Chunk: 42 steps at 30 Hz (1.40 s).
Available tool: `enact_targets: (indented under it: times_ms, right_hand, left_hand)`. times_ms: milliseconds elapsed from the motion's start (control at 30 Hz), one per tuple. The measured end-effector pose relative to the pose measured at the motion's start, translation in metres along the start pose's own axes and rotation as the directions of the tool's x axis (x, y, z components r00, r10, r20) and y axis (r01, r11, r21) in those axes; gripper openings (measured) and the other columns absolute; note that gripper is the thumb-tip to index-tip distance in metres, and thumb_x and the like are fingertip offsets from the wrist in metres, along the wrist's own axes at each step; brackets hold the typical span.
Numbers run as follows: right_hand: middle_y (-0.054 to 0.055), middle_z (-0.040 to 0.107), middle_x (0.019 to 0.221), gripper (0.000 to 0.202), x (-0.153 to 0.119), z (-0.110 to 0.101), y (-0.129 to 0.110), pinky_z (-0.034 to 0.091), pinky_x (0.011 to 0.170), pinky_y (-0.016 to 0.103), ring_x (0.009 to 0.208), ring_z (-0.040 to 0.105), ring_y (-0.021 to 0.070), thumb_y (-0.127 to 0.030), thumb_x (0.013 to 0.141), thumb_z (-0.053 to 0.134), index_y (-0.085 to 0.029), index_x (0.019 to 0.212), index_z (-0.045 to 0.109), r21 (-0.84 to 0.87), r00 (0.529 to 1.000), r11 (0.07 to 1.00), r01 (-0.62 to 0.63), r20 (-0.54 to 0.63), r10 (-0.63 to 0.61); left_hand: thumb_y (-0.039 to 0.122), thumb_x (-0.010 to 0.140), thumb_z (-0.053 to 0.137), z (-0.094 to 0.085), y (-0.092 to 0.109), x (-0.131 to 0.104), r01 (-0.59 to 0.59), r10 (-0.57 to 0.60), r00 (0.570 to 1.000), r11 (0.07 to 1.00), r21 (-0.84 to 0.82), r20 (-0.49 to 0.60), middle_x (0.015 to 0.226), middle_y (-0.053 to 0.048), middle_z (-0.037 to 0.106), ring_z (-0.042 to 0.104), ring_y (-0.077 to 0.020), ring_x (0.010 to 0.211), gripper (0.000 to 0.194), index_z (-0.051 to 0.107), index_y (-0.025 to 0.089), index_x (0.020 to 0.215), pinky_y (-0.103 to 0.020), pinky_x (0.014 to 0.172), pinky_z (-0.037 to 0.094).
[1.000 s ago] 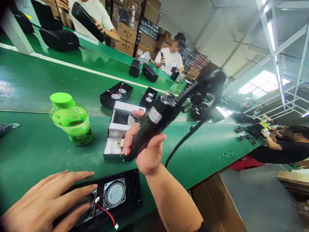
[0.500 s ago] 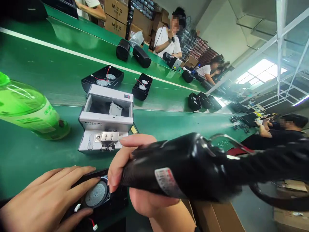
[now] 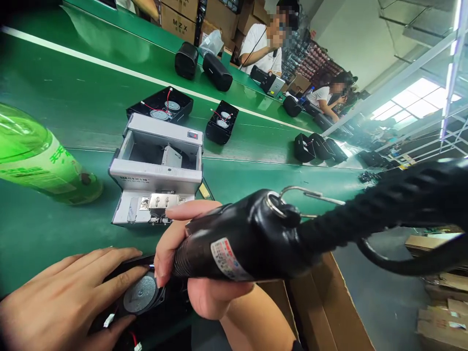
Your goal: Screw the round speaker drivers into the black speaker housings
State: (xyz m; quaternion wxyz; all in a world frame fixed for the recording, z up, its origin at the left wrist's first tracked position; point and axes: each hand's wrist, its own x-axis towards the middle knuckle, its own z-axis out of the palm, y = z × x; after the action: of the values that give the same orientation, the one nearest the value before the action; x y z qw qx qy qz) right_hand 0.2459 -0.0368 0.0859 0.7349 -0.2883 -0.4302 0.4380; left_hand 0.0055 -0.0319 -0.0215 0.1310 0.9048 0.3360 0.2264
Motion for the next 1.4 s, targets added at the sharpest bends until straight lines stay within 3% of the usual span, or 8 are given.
enact_targets:
  times_ms: [267,500,667,933,1133,1200,1267,1400]
  right_hand:
    - [-0.004,0.080,0.068,0.078,0.010,-0.003,-0.014,0.064,0.057,0.033,0.048,0.068,0.0192,-0.102,0.092,0.096,-0.035,0.128,0.086,-0.039,0.977,0.979,-0.201,0.066,0.204]
    - [-0.005,0.078,0.069,0.072,0.005,-0.003,-0.004,0.062,0.055,0.030,0.049,0.065,0.0174,-0.100,0.102,0.088,-0.035,0.133,0.087,-0.062,0.987,0.991,-0.118,0.101,0.124]
    - [-0.005,0.077,0.069,0.074,-0.001,-0.006,0.012,0.058,0.050,0.028,0.046,0.062,0.0169,-0.101,0.105,0.084,-0.032,0.132,0.090,-0.068,0.992,0.997,-0.025,0.121,0.033]
    - [-0.003,0.081,0.070,0.069,-0.014,-0.005,0.023,0.060,0.049,0.029,0.045,0.067,0.0176,-0.097,0.106,0.088,-0.033,0.130,0.090,-0.154,0.994,0.984,0.092,0.067,-0.082]
    - [-0.005,0.087,0.082,0.067,-0.021,-0.008,0.029,0.081,0.071,0.037,0.057,0.079,0.0182,-0.095,0.105,0.090,-0.035,0.135,0.091,-0.221,0.992,0.967,0.124,0.025,-0.122]
    - [-0.005,0.087,0.086,0.062,-0.019,-0.008,0.025,0.083,0.076,0.038,0.061,0.081,0.0173,-0.090,0.107,0.094,-0.035,0.137,0.089,-0.239,0.993,0.964,0.115,0.042,-0.108]
    - [-0.006,0.086,0.086,0.061,-0.013,-0.005,0.011,0.078,0.065,0.033,0.057,0.077,0.0160,-0.087,0.109,0.093,-0.035,0.140,0.089,-0.229,0.994,0.967,0.107,0.037,-0.101]
    - [-0.007,0.082,0.076,0.069,0.010,0.012,-0.039,0.068,0.053,0.030,0.049,0.070,0.0161,-0.096,0.105,0.090,-0.035,0.140,0.092,-0.170,0.987,0.977,0.130,-0.073,-0.144]
  left_hand:
    - [0.026,0.087,0.082,-0.002,0.002,-0.005,-0.066,0.058,0.996,0.992,0.107,0.072,0.155,-0.007,0.089,0.084,-0.0380,0.131,0.059,0.085,0.042,0.144,-0.062,0.110,0.059]
    - [0.021,0.085,0.078,-0.003,0.005,0.004,-0.060,0.057,0.997,0.996,0.071,0.043,0.148,-0.005,0.088,0.085,-0.0368,0.122,0.059,0.086,0.040,0.140,-0.059,0.105,0.057]
    - [0.020,0.084,0.080,-0.012,0.007,0.021,-0.062,0.062,0.998,0.998,0.003,0.012,0.125,-0.002,0.090,0.086,-0.0299,0.102,0.048,0.086,0.038,0.128,-0.053,0.088,0.055]
    - [0.024,0.092,0.088,-0.030,0.006,0.035,-0.035,0.041,0.986,0.999,-0.041,0.160,0.126,-0.002,0.092,0.087,-0.0284,0.102,0.033,0.090,0.037,0.123,-0.046,0.087,0.058]
    - [0.024,0.092,0.090,-0.033,0.008,0.037,-0.031,0.038,0.983,0.999,-0.042,0.179,0.128,-0.003,0.092,0.089,-0.0294,0.103,0.036,0.092,0.036,0.127,-0.047,0.087,0.058]
    - [0.024,0.093,0.091,-0.033,0.010,0.036,0.010,-0.003,0.974,1.000,-0.030,0.226,0.133,-0.004,0.092,0.089,-0.0313,0.107,0.038,0.094,0.037,0.129,-0.048,0.090,0.059]
    - [0.025,0.095,0.092,-0.033,0.012,0.034,0.038,-0.032,0.966,0.999,-0.017,0.258,0.142,-0.005,0.093,0.091,-0.0342,0.115,0.039,0.096,0.037,0.132,-0.050,0.095,0.062]
    - [0.032,0.096,0.098,-0.029,0.010,0.028,0.000,-0.002,0.973,1.000,0.009,0.230,0.152,-0.006,0.094,0.093,-0.0391,0.126,0.044,0.096,0.037,0.140,-0.054,0.103,0.068]
